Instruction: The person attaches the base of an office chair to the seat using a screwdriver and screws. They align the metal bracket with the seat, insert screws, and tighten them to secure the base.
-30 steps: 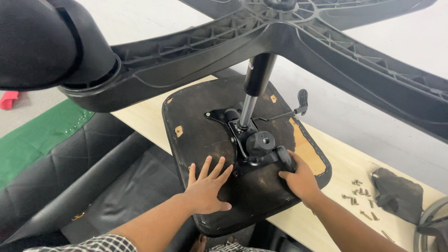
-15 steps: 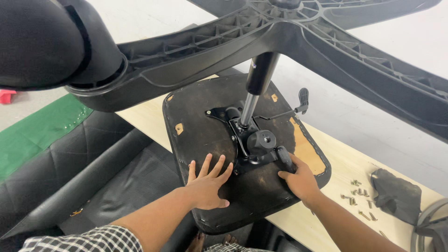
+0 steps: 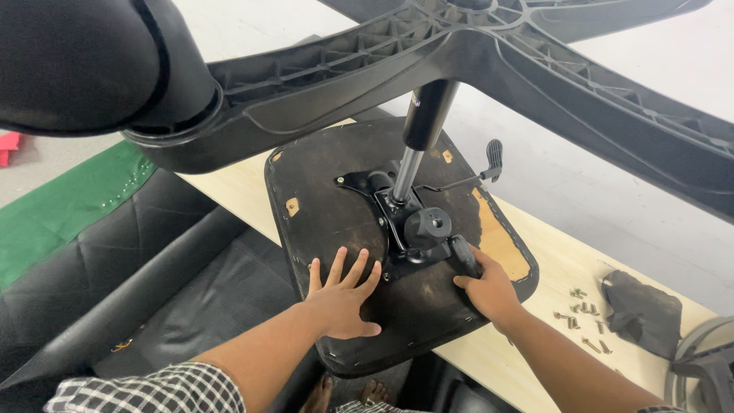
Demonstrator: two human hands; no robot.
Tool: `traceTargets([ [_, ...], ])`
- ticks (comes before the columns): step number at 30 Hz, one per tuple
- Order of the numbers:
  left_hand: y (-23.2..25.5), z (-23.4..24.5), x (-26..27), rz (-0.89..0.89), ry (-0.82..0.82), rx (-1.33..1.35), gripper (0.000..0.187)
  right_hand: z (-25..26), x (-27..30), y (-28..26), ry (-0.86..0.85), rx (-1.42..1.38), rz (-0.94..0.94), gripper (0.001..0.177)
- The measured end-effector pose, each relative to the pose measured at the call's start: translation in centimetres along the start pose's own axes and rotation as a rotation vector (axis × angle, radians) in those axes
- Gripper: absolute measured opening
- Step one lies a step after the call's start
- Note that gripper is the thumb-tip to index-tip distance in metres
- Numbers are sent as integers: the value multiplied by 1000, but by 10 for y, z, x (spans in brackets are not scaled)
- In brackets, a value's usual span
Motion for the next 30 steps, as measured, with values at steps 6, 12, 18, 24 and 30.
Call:
traceTargets([
  [6, 0, -1, -1, 8, -21, 2, 109, 0, 3, -5, -1, 29, 4, 73],
  [12, -1, -3, 0, -22, 40, -6, 110, 0, 6, -1, 20, -11, -2, 71],
  [18, 2, 6, 8, -2, 233, 103, 111, -4, 13, 7, 137, 106, 169, 42],
  [24, 17, 28, 2, -34, 536, 327, 88, -16, 22, 26, 23, -287, -24, 22],
  [30, 64, 39, -12, -373, 715, 328, 53, -3, 52, 3, 145, -348, 97, 25],
])
Point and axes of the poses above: each hand's wrist, its own x-axis away from the middle knuckle, its own z-axis out of the back of the hand, y = z × x, the point moved 6 cm from there along -x, towards the middle knuckle, and after that the axes turned 4 degrees about x, right-handed, at the moved point
